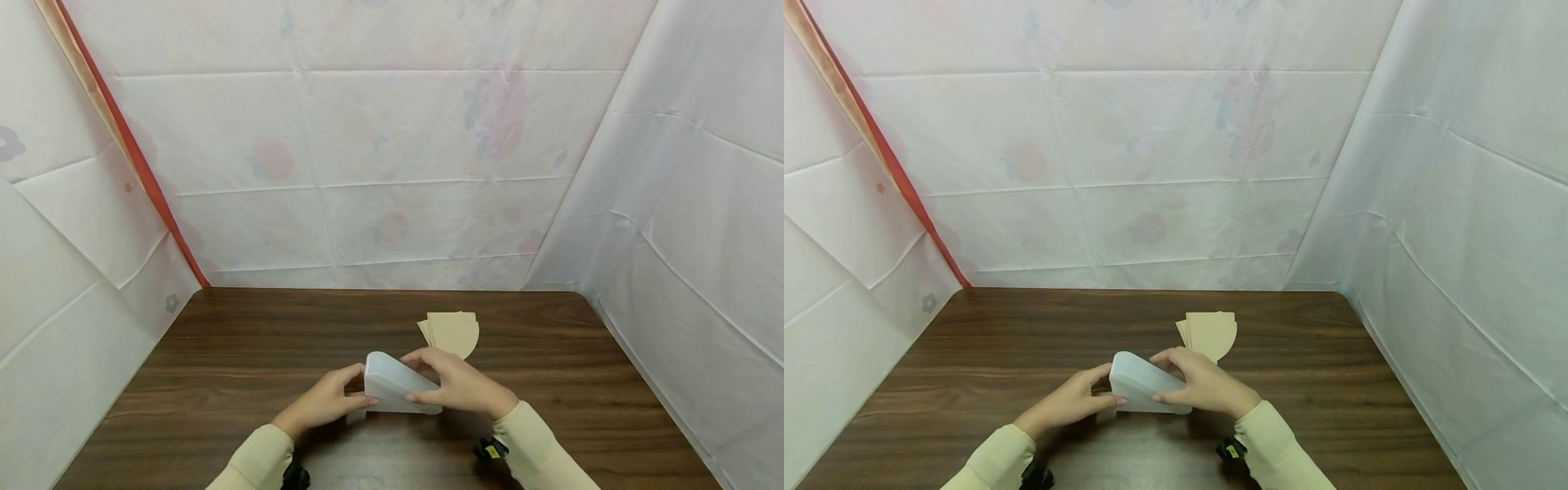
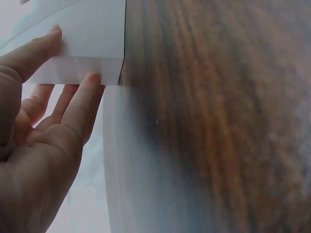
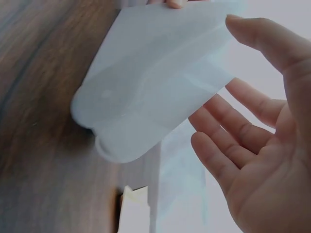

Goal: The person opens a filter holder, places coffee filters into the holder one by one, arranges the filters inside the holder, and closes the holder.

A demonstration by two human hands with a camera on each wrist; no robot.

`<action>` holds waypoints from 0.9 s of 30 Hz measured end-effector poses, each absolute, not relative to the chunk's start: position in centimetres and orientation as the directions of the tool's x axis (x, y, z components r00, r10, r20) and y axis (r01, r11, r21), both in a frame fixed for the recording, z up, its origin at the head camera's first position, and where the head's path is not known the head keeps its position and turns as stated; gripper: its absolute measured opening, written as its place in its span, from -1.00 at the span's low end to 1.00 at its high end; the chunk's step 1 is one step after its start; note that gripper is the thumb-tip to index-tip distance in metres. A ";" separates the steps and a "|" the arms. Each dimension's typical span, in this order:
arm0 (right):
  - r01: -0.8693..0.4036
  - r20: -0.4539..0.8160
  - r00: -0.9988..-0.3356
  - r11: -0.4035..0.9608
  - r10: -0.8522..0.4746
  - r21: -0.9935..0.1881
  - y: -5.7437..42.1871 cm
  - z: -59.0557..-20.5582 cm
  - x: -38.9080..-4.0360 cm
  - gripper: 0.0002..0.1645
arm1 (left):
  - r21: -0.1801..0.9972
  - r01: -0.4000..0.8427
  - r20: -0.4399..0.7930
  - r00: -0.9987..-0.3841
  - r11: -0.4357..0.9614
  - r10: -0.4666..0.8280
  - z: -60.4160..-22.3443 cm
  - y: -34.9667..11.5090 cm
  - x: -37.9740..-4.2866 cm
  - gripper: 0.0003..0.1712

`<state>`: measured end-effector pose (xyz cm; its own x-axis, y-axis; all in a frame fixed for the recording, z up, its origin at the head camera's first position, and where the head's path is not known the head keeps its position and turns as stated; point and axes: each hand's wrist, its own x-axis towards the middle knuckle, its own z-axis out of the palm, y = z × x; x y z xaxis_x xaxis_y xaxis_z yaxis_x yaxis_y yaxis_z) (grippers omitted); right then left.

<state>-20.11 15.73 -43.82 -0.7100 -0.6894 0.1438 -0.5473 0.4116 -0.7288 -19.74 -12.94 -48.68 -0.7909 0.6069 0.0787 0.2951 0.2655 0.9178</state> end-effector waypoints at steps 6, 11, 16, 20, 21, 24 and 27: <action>-0.592 0.185 -0.699 0.415 -0.691 -0.691 15.1 -42.8 -20.0 -0.27 | 0.916 0.297 0.075 -0.787 0.269 0.613 -48.8 -13.0 -19.8 -0.58; -0.612 0.201 -0.697 0.424 -0.688 -0.668 14.4 -42.2 -20.2 -0.29 | 0.920 0.288 0.071 -0.788 0.265 0.612 -48.7 -12.9 -19.8 -0.58; -0.634 0.224 -0.688 0.421 -0.691 -0.648 13.5 -41.6 -20.3 -0.35 | 0.915 0.295 0.068 -0.788 0.277 0.612 -48.6 -12.9 -20.0 -0.58; -0.639 0.224 -0.678 0.412 -0.700 -0.649 12.8 -41.3 -20.4 -0.36 | 0.907 0.303 0.063 -0.787 0.294 0.614 -48.6 -13.0 -20.0 -0.58; -0.642 0.225 -0.676 0.411 -0.702 -0.647 12.6 -41.2 -20.4 -0.35 | 0.906 0.304 0.064 -0.785 0.294 0.616 -48.5 -13.0 -20.0 -0.58; -0.656 0.230 -0.668 0.415 -0.708 -0.630 12.0 -41.0 -20.6 -0.35 | 0.910 0.296 0.059 -0.784 0.289 0.618 -48.5 -13.0 -20.0 -0.57; -0.684 0.246 -0.653 0.418 -0.716 -0.598 11.5 -40.9 -20.6 -0.36 | 0.920 0.285 0.058 -0.781 0.271 0.622 -48.6 -13.0 -20.0 -0.55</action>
